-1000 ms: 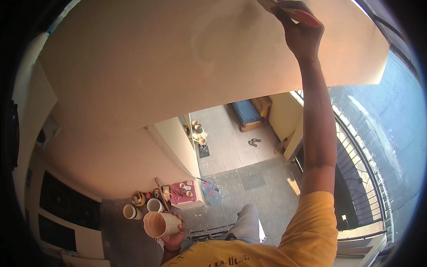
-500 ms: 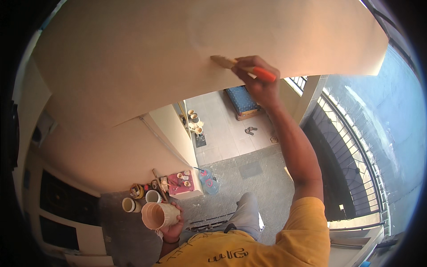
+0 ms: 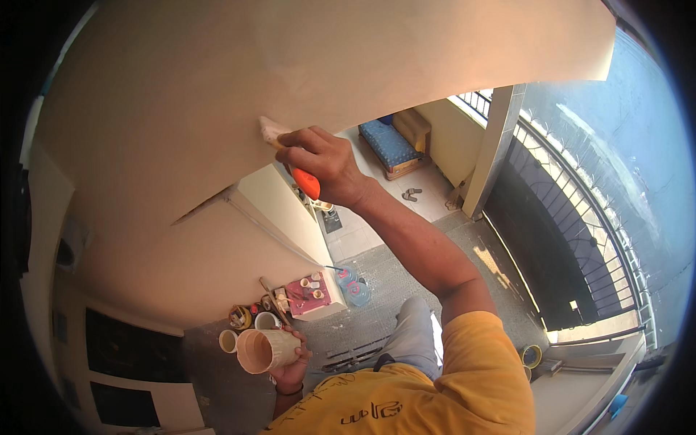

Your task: The person repeatedly dips a paintbrush into a small container and applies paint to the ceiling in a room. The person holds the container in one hand and the brush in the other, working on different sections of the ceiling throughout the clip.

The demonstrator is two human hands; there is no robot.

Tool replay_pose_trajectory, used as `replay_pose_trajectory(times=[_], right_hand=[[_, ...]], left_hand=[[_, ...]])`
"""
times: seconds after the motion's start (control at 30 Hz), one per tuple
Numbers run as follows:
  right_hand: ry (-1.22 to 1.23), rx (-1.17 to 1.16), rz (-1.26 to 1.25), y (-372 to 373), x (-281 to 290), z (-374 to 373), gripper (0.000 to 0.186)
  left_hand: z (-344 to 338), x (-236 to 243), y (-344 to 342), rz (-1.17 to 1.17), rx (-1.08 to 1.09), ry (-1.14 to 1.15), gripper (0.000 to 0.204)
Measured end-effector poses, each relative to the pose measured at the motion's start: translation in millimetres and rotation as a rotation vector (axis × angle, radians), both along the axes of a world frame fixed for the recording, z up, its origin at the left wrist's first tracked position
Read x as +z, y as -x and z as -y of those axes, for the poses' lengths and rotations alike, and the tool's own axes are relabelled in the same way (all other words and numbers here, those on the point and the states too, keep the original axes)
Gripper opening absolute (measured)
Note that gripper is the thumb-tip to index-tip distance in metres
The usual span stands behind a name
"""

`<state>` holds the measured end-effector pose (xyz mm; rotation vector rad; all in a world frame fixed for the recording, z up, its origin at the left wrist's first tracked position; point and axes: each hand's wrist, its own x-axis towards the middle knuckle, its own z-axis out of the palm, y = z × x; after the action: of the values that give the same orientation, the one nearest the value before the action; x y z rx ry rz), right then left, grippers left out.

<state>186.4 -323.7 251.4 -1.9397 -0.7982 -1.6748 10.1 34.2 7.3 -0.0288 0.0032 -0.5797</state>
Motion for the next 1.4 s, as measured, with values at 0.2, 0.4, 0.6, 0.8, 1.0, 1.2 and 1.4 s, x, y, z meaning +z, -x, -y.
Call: replay_pose_trajectory(times=[0.2,0.4,0.6,0.8,1.0,1.2,1.4], right_hand=[[-0.774,0.323,-0.093,-7.3,2.4,69.3,0.016],[-0.664,-0.443,0.361,19.4,0.6,144.2,0.016],[-0.157,-0.254,-0.01,14.2,-47.4,46.0,0.016],[-0.813,0.239,-0.045,5.8,-67.0,95.6,0.013],[-1.081,-0.04,0.141,39.2,-68.7,196.6,0.015],[-0.623,-0.5,0.19,17.3,-86.5,170.0,0.015],[-0.457,-0.208,0.006,35.3,-92.2,72.2,0.018]], left_hand=[[-7.1,3.3,4.9,-0.001,0.019,-0.053,0.052],[-17.5,-6.0,17.0,-0.075,0.075,-0.084,0.052],[-4.3,2.4,6.3,-0.078,0.004,-0.077,0.051],[5.8,24.6,-2.0,-0.015,-0.059,-0.072,0.05],[-4.1,9.6,6.9,-0.016,-0.028,-0.084,0.05],[-0.6,9.8,6.2,-0.053,-0.04,-0.089,0.05],[3.9,14.8,3.1,-0.014,-0.052,-0.08,0.051]])
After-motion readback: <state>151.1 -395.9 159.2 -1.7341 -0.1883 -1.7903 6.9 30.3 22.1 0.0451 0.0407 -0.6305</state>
